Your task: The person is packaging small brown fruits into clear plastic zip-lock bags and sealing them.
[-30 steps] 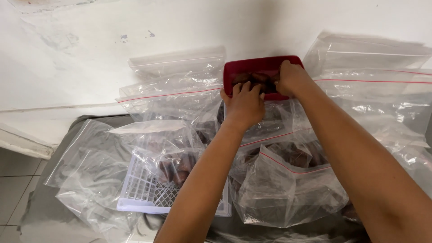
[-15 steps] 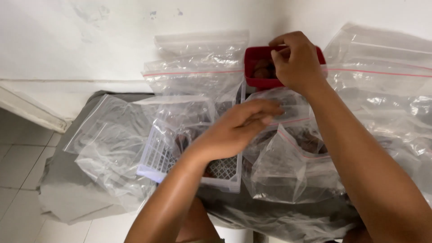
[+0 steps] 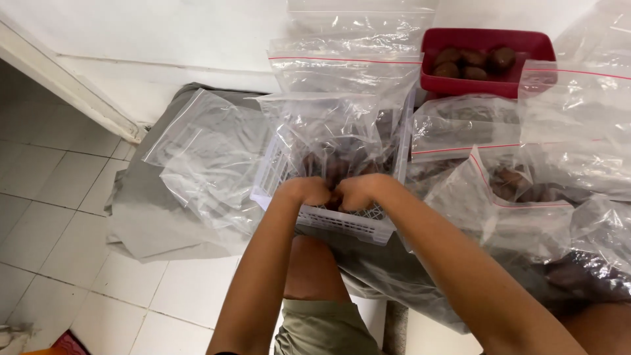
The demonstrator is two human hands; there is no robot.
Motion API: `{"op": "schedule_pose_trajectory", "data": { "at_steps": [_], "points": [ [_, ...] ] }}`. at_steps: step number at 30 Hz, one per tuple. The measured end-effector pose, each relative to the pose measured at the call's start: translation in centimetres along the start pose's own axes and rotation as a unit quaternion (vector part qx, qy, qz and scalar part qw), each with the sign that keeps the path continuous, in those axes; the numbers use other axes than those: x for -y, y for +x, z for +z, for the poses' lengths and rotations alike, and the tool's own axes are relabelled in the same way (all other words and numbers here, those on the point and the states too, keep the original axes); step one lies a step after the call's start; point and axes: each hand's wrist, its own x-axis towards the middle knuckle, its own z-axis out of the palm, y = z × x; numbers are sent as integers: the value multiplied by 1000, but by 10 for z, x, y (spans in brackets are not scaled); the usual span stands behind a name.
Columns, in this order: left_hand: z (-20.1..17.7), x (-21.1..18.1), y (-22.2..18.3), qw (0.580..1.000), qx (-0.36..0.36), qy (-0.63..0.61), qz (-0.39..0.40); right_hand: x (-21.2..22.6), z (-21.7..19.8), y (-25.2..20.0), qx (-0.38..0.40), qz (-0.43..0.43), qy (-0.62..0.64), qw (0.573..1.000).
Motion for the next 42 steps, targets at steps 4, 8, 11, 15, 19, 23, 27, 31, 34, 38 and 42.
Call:
{"op": "schedule_pose_trajectory", "data": {
  "at_steps": [4,8,11,15,19,23,27,31,34,38,42],
  "points": [
    [21,30,42,985,-9,-142,-99,-23,21,12,2,-36,100,994],
    [27,34,60,984,-9,-145,-101,-11,21,-8,13,-17,96,995],
    [29,37,63,988,0,-129,-84,-14,24,-3,33,-16,58,998],
    [21,23,45,990,15,-128,-61,-21,31,5,26,-33,54,998],
    [22,26,53,993,27,-95,-63,-35,38,17,21,-39,67,997],
    [29,35,67,991,20,-116,-67,-34,38,13,27,-39,18,999],
    [28,38,72,992,13,-104,-68,-34,36,6,22,-43,-32,998],
    [28,41,75,989,-1,-131,-73,-50,46,32,15,-47,-72,996],
    [28,37,68,987,-13,-145,-74,-66,57,70,-10,1,-6,1000],
    [25,32,54,978,-27,-192,-74,-54,52,51,-53,-13,-9,998],
    [29,32,55,977,-29,-202,-68,-45,48,31,-88,-22,32,995]
  ]
}}
